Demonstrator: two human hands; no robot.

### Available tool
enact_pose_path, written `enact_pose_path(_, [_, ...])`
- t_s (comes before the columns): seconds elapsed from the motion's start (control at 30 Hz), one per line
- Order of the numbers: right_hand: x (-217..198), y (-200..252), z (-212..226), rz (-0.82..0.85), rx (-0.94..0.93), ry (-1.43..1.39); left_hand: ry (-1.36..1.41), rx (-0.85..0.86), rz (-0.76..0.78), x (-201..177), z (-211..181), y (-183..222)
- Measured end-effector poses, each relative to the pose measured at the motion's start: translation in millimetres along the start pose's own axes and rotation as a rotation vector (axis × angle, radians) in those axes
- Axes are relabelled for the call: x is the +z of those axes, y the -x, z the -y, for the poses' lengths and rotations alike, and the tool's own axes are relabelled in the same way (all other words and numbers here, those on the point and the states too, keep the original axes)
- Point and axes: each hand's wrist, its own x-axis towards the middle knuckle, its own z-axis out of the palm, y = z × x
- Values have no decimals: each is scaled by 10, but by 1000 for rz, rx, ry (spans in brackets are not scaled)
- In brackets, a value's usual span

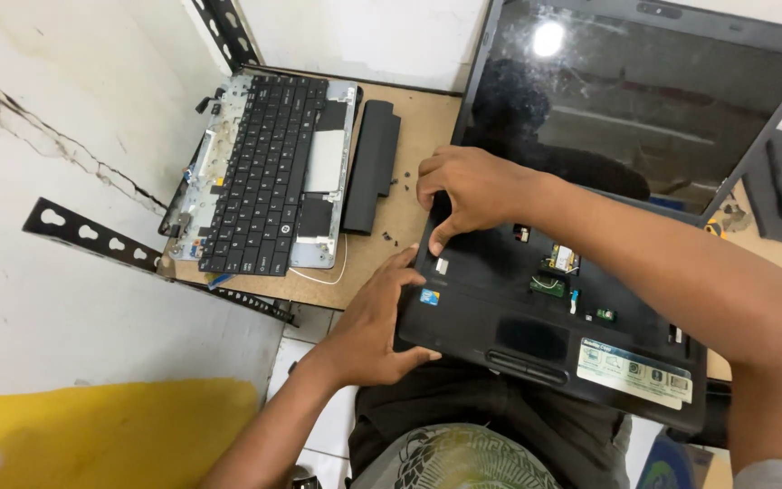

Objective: Removing screws from a laptop casing and prying it open to access internal components.

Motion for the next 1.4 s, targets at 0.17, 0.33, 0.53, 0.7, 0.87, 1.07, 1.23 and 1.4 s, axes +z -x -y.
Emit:
enact_pose_path(0.17, [-47,-62,-7,42,-10,-34,-29,-16,1,14,11,11])
enact_pose_path(0.33, [-88,-147,-10,123,-19,-81,-47,-12,-15,20,6,16])
enact_pose_path(0.53, [-98,-240,7,236,16,-81,-68,-41,-2,30,16,28])
enact_pose_path(0.7, [-149,-301,50,314,51,-30,-67,-26,-40,54,31,36])
enact_pose_path(0.87, [-114,-326,68,358,25,186,-73,-16,-41,66,48,32])
enact_pose_path(1.07, [-196,-317,197,396,21,271,-62,-13,-40,57,20,42])
enact_pose_path(1.23, [-228,-325,211,419,39,261,-59,-24,-47,72,26,61])
enact_pose_path(1.4, [-274,-322,231,439,64,193,1,-65,-54,63,10,65])
